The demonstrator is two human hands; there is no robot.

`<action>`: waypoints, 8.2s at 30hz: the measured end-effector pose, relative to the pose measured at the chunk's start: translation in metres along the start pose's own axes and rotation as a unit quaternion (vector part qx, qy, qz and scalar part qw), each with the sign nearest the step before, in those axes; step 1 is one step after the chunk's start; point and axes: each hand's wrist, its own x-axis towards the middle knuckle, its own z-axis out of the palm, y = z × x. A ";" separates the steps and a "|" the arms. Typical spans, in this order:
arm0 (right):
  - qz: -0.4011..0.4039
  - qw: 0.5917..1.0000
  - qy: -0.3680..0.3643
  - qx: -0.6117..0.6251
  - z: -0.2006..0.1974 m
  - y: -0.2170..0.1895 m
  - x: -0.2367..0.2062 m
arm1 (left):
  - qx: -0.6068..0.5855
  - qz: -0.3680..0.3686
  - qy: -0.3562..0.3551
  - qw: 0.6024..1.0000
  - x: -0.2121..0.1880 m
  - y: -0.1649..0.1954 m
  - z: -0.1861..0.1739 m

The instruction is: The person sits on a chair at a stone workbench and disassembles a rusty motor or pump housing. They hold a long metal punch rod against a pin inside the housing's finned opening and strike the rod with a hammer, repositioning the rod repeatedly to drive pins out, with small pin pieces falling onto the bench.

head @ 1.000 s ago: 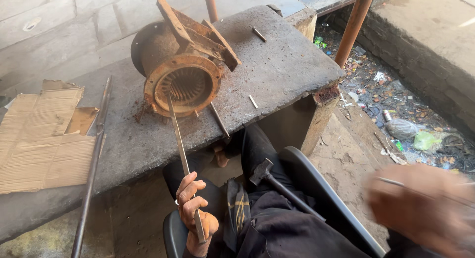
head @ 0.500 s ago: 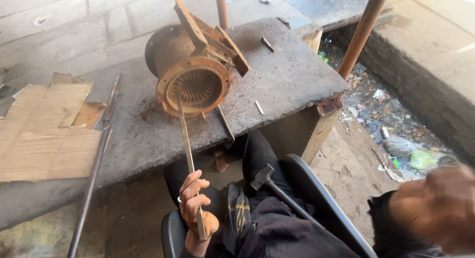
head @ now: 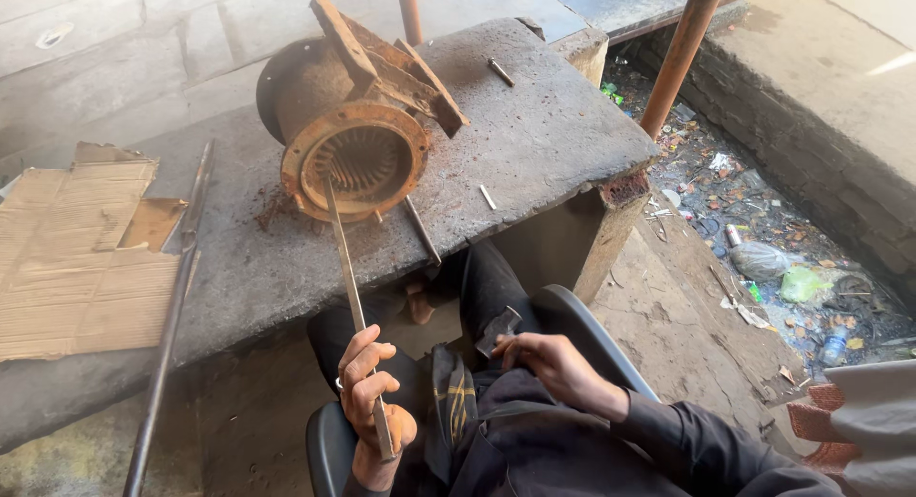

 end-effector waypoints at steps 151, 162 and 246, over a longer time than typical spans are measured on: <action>-0.233 0.924 0.150 -0.264 -0.077 -0.180 0.048 | -0.030 -0.025 0.027 0.999 0.014 -0.003 -0.028; 0.128 0.854 -0.033 -0.504 0.042 0.051 0.023 | -0.024 -0.051 0.063 0.996 0.011 -0.001 -0.013; -0.281 0.933 -0.136 -0.179 0.099 -0.144 -0.080 | -0.108 -0.056 0.230 0.965 0.059 0.060 0.006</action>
